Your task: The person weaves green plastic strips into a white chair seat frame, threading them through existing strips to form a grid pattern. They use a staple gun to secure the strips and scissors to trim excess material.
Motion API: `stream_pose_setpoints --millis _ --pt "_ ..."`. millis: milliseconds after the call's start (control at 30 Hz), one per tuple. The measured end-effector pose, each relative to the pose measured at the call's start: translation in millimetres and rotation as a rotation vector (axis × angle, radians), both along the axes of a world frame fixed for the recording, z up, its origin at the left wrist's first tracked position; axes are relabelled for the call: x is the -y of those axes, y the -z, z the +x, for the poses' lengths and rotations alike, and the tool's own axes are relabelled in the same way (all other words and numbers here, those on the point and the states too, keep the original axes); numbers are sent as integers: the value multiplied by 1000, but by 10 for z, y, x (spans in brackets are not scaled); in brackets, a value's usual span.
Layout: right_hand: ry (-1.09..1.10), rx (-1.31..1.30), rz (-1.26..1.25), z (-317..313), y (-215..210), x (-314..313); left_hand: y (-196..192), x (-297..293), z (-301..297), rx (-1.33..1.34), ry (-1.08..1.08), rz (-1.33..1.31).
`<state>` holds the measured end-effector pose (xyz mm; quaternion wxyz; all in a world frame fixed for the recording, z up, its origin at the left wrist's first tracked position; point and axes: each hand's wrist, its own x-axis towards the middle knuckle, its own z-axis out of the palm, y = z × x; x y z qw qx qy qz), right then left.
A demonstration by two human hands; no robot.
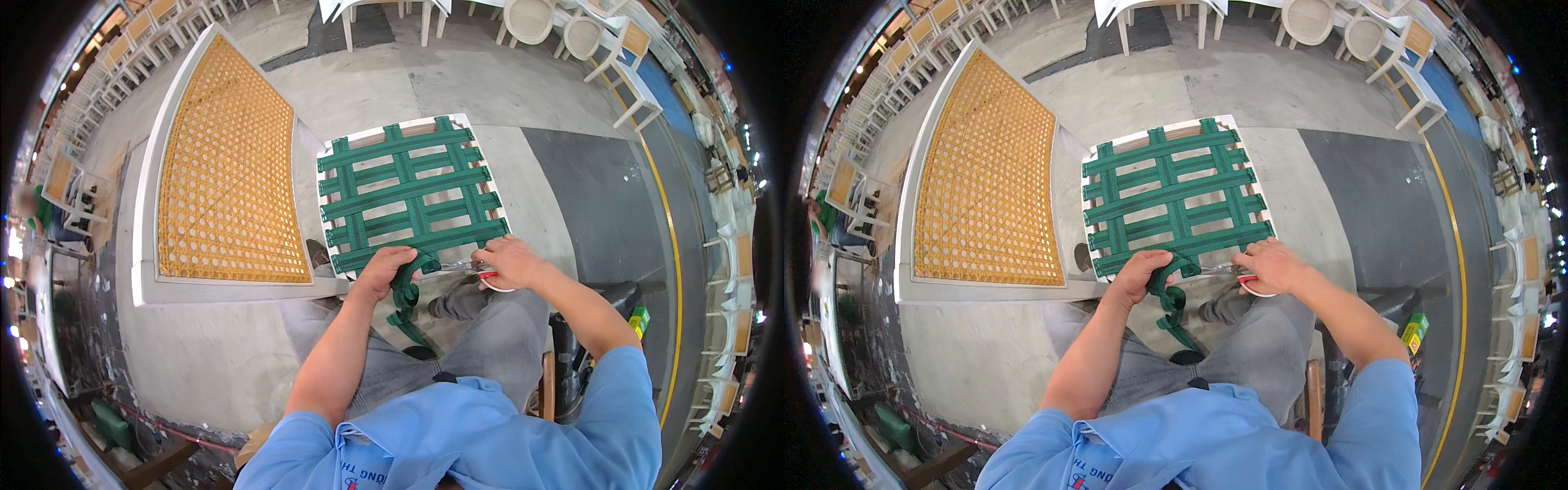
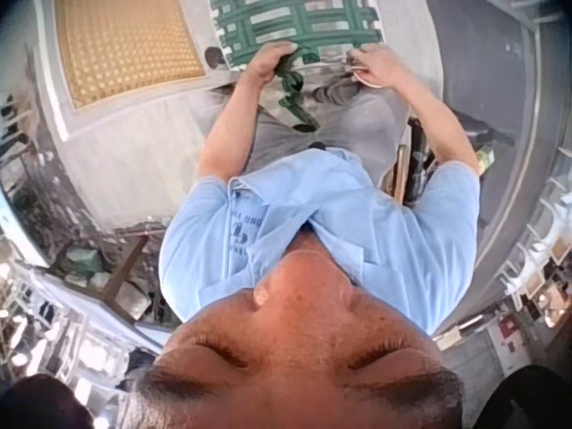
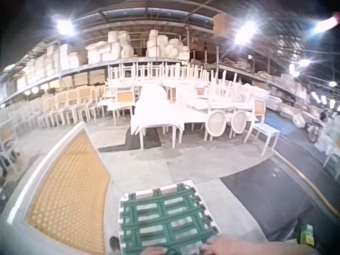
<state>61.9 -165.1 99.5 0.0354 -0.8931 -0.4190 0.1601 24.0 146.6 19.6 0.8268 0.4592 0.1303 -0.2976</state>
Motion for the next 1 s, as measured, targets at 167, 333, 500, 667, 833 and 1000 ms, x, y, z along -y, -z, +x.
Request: stream_pose_setpoints --millis 167,333,500,667,833,1000 --pt "-58 -66 -51 117 241 -134 -41 4 47 -22 27 -7" --pt "-158 -61 -58 238 259 -128 -68 -13 32 -49 28 32" --pt "-158 18 44 133 230 -302 -114 -7 -24 21 97 42" --pt "180 -146 10 -178 -16 -209 -150 -49 -202 24 -30 72" --pt "1024 14 560 -1249 -238 845 -183 -116 -317 59 -178 47" --pt "1957 438 263 -2790 -273 2004 -323 98 -326 179 -101 -93"
